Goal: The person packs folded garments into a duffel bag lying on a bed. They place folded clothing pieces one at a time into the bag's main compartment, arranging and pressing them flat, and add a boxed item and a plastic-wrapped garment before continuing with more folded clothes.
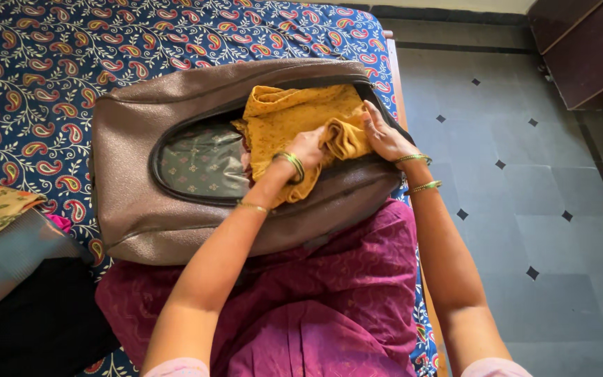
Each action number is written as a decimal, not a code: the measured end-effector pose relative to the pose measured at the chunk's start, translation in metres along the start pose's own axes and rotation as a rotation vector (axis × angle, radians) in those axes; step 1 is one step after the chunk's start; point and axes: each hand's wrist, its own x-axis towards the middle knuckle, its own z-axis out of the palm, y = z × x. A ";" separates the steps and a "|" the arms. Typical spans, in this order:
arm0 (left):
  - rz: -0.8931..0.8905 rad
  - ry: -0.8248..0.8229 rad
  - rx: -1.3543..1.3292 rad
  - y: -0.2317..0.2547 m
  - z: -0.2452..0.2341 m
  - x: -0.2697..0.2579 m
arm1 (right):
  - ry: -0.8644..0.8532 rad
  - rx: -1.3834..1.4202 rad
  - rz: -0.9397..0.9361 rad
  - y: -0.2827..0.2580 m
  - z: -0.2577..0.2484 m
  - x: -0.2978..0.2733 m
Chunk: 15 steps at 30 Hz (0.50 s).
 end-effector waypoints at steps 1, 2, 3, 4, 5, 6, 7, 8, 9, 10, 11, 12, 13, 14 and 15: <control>-0.064 -0.043 -0.036 -0.006 -0.002 0.007 | 0.010 0.008 -0.047 -0.001 -0.001 -0.004; -0.038 -0.054 -0.030 -0.010 -0.005 0.013 | 0.020 0.017 -0.095 -0.004 -0.001 -0.007; -0.012 -0.065 -0.024 -0.012 -0.007 0.017 | -0.003 0.118 -0.163 -0.007 -0.003 -0.011; 0.013 -0.076 -0.017 -0.013 -0.010 0.020 | -0.027 0.220 -0.231 -0.011 -0.004 -0.016; 0.007 -0.089 -0.033 -0.014 -0.013 0.021 | -0.053 0.322 -0.298 -0.018 -0.005 -0.021; 0.002 -0.101 -0.048 -0.013 -0.016 0.021 | -0.081 0.381 -0.147 -0.025 -0.007 -0.027; -0.003 -0.114 -0.064 -0.011 -0.019 0.020 | -0.112 0.438 0.004 -0.032 -0.011 -0.037; -0.015 -0.123 -0.080 -0.008 -0.022 0.018 | -0.145 0.495 0.155 -0.039 -0.016 -0.048; -0.027 -0.132 -0.096 -0.005 -0.025 0.015 | -0.186 0.591 0.114 -0.046 -0.022 -0.058; -0.039 -0.142 -0.112 -0.001 -0.028 0.011 | -0.228 0.687 0.072 -0.051 -0.026 -0.068; -0.037 -0.136 -0.118 0.003 -0.031 0.007 | -0.271 0.782 0.031 -0.056 -0.027 -0.074; -0.035 -0.128 -0.122 0.007 -0.034 0.003 | -0.300 0.855 -0.003 -0.059 -0.028 -0.079; -0.034 -0.121 -0.127 0.012 -0.037 -0.001 | -0.330 0.928 -0.037 -0.059 -0.030 -0.082; -0.037 -0.131 -0.147 0.015 -0.040 -0.004 | -0.361 1.002 -0.071 -0.057 -0.030 -0.084; -0.041 -0.141 -0.167 0.017 -0.042 -0.008 | -0.403 1.046 -0.110 -0.053 -0.029 -0.085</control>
